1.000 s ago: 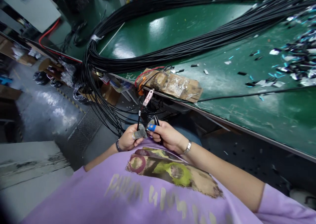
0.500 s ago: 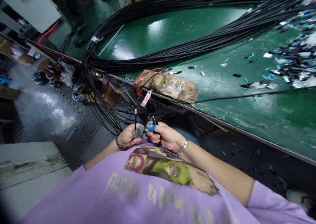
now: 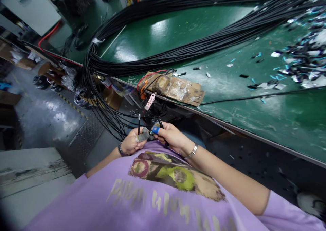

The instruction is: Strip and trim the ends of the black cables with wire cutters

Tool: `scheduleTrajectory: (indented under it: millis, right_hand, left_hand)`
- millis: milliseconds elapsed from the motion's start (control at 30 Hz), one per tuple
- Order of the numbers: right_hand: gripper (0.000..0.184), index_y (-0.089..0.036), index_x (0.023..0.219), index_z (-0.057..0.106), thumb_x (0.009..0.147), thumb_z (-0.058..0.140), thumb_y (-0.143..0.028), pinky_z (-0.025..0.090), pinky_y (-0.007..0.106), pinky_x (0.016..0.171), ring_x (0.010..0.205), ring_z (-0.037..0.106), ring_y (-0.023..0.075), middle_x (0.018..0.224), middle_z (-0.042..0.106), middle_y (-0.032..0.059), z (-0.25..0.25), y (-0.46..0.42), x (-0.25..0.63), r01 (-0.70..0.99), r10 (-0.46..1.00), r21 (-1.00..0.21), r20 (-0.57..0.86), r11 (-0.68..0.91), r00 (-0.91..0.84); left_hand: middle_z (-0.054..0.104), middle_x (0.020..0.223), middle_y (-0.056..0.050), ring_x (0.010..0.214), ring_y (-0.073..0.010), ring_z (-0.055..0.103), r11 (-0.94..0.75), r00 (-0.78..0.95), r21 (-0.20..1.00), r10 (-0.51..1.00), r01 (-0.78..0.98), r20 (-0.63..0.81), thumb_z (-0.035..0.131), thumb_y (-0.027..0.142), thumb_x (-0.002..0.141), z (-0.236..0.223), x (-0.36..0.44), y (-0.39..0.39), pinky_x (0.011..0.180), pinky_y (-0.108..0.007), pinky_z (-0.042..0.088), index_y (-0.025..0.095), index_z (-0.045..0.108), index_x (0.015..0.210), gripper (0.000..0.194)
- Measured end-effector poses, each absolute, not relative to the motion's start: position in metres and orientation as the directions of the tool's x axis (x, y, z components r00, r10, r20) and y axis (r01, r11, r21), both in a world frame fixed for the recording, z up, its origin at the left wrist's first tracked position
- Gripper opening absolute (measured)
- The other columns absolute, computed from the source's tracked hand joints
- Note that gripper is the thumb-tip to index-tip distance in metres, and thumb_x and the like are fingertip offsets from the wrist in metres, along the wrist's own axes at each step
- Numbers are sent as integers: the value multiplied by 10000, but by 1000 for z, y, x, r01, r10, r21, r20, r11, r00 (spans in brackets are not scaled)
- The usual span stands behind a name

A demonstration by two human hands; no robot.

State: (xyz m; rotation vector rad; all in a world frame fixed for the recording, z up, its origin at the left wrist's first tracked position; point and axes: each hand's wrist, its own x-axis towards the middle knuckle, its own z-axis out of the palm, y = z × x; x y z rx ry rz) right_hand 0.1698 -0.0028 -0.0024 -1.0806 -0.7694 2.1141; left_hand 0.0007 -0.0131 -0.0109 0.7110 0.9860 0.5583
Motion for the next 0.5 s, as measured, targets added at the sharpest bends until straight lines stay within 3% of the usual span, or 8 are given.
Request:
scheduleTrajectory:
  millis: [133,267,400,500]
  right_hand:
    - [409,-169,619,527,619,724,-528,205,213,384,397,264,37,525,491,-44,-5,-4,171,-262,763,-751,-456,-606,-459]
    - [426,-186,613,490,581,748,-523,198,214,388,409,248,45,508,434,-65,-5,-3,171,-213,732,-753,-464,-623,-499]
    - [360,-189,650,529,568,779,-434,341,247,508,542,406,101,591,511,-32,5,-1,173,70,872,-954,-296,-292,-389]
    - [245,-194,706,565,681,692,-401,382,277,575,613,467,142,661,578,1,12,-1,176,262,911,-963,-158,-57,-382]
  left_hand:
    - [417,358,90,268,-23,252,629,387,775,729,-56,-564,735,550,541,-6,1,-12,308,-176,123,166,466,648,480]
    - [402,354,91,274,-21,243,627,383,779,721,-5,-578,720,527,565,-2,3,-13,312,-179,119,173,443,612,452]
    - [411,379,89,280,-17,252,597,326,800,744,68,-583,682,469,641,-3,3,-15,313,-174,110,171,449,613,379]
    - [415,381,87,277,-19,253,586,298,810,767,37,-568,656,434,667,-5,2,-15,315,-177,99,173,452,618,335]
